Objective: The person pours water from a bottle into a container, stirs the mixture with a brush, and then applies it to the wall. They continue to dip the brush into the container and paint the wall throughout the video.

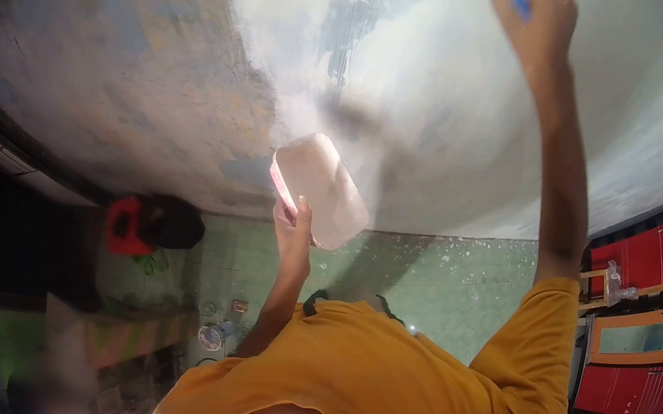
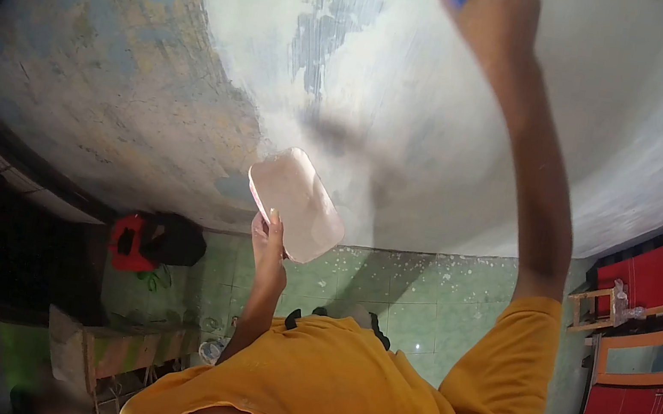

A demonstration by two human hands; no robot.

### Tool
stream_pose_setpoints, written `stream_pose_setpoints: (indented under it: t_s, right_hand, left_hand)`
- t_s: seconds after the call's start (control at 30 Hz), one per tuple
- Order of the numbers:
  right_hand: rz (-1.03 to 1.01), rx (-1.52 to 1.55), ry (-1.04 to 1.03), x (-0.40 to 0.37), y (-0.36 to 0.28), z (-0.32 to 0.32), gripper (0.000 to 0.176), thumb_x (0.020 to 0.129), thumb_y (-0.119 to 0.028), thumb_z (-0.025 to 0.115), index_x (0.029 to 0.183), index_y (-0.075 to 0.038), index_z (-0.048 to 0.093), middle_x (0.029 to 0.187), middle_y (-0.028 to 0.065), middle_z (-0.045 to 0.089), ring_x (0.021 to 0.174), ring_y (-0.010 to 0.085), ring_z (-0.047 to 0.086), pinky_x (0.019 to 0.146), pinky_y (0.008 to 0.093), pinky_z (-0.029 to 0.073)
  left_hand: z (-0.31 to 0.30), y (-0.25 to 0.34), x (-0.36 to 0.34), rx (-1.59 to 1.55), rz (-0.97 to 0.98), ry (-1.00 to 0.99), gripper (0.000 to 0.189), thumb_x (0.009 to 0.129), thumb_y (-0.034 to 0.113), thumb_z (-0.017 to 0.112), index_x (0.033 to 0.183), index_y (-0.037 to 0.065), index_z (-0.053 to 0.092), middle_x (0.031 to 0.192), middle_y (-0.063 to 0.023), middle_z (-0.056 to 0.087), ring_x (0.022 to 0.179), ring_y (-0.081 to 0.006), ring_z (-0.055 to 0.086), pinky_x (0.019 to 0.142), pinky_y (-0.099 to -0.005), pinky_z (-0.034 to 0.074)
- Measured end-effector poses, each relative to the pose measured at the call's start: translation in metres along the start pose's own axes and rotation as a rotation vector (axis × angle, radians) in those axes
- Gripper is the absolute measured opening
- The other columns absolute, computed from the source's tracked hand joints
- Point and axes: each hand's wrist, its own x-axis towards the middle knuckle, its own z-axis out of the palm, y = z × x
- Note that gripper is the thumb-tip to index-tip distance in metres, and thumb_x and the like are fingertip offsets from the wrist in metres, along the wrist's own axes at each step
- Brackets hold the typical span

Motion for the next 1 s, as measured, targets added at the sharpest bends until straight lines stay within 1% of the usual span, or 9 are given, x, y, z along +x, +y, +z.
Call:
stream_pose_setpoints:
  t_s: [0.07,0.13,0.23,0.33,0.43,0.6,0.7,0.8,1.0]
  right_hand:
    - [0.011,-0.346,-0.331,-0.058,-0.007,0.034,0.028,0.074,-0.014,0.065,0.101,-0.015,0.071,0.108,0.0067,0.065,0.090,0.0223,0.062,0.077,0.0351,0.052]
    - [-0.127,-0.271,-0.067,-0.130,-0.038,0.081,0.028,0.073,-0.013,0.065,0.100,-0.012,0.071,0.113,0.0043,0.064,0.093,0.0211,0.061,0.079,0.0338,0.052]
    - [-0.138,-0.002,-0.368,-0.226,-0.080,0.117,0.030,0.073,-0.014,0.064,0.102,-0.009,0.069,0.121,0.0035,0.061,0.098,0.0213,0.061,0.081,0.0358,0.052]
    - [-0.095,0.179,-0.587,-0.227,-0.090,0.102,0.034,0.075,-0.013,0.063,0.108,-0.012,0.068,0.117,0.0042,0.063,0.097,0.0212,0.062,0.083,0.0379,0.052]
    - [0.011,0.215,-0.510,-0.147,-0.050,0.066,0.023,0.074,-0.012,0.066,0.096,-0.012,0.070,0.111,0.0093,0.064,0.095,0.0274,0.061,0.082,0.0381,0.050]
    - [-0.057,-0.034,0.007,-0.024,0.009,0.012,0.017,0.076,-0.018,0.071,0.088,-0.007,0.069,0.090,0.0126,0.065,0.080,0.0327,0.061,0.070,0.0416,0.049]
    - [-0.033,-0.030,0.082,-0.028,0.003,0.024,0.020,0.076,-0.016,0.068,0.094,-0.007,0.069,0.095,0.0110,0.065,0.087,0.0320,0.061,0.074,0.0403,0.050]
    - [-0.154,-0.284,-0.024,-0.102,-0.041,0.077,0.034,0.067,-0.011,0.064,0.100,-0.007,0.070,0.118,0.0030,0.061,0.100,0.0226,0.060,0.075,0.0346,0.053]
    - [-0.062,0.196,-0.464,-0.205,-0.096,0.109,0.043,0.072,-0.013,0.064,0.115,-0.008,0.065,0.119,0.0062,0.061,0.094,0.0227,0.062,0.078,0.0340,0.053]
  left_hand:
    - [-0.001,0.000,0.003,0.013,0.007,-0.001,0.057,0.095,0.042,0.052,0.130,0.000,0.036,0.109,-0.0064,0.051,0.092,-0.0097,0.051,0.067,-0.0238,0.044]
    - [-0.004,0.002,0.001,-0.009,-0.023,-0.004,0.056,0.094,0.039,0.055,0.129,-0.001,0.037,0.107,-0.0061,0.050,0.092,-0.0096,0.050,0.070,-0.0238,0.043]
    - [-0.003,0.016,-0.003,-0.067,-0.078,0.018,0.055,0.092,0.034,0.059,0.127,-0.002,0.038,0.103,-0.0060,0.049,0.091,-0.0100,0.047,0.077,-0.0243,0.042]
    - [-0.003,0.021,-0.006,-0.047,-0.074,0.062,0.055,0.092,0.035,0.059,0.127,-0.002,0.038,0.103,-0.0059,0.048,0.089,-0.0100,0.047,0.074,-0.0240,0.042]
    - [-0.005,0.015,-0.006,-0.051,-0.050,0.075,0.055,0.092,0.035,0.059,0.127,-0.002,0.038,0.100,-0.0048,0.048,0.084,-0.0088,0.046,0.069,-0.0226,0.041]
    - [-0.005,0.022,-0.011,-0.024,-0.103,0.075,0.055,0.092,0.034,0.059,0.127,-0.002,0.038,0.104,-0.0064,0.049,0.089,-0.0106,0.047,0.074,-0.0248,0.043]
    - [-0.013,0.007,-0.006,0.030,-0.058,0.020,0.057,0.093,0.044,0.055,0.127,0.002,0.039,0.103,-0.0041,0.051,0.084,-0.0079,0.051,0.056,-0.0218,0.041]
    - [-0.014,0.001,-0.005,0.039,-0.032,0.079,0.059,0.093,0.045,0.055,0.129,0.001,0.038,0.105,-0.0047,0.052,0.087,-0.0089,0.053,0.060,-0.0224,0.043]
    - [-0.012,0.030,-0.018,-0.046,-0.051,0.102,0.050,0.093,0.031,0.058,0.124,-0.002,0.039,0.096,-0.0037,0.048,0.078,-0.0070,0.045,0.061,-0.0219,0.040]
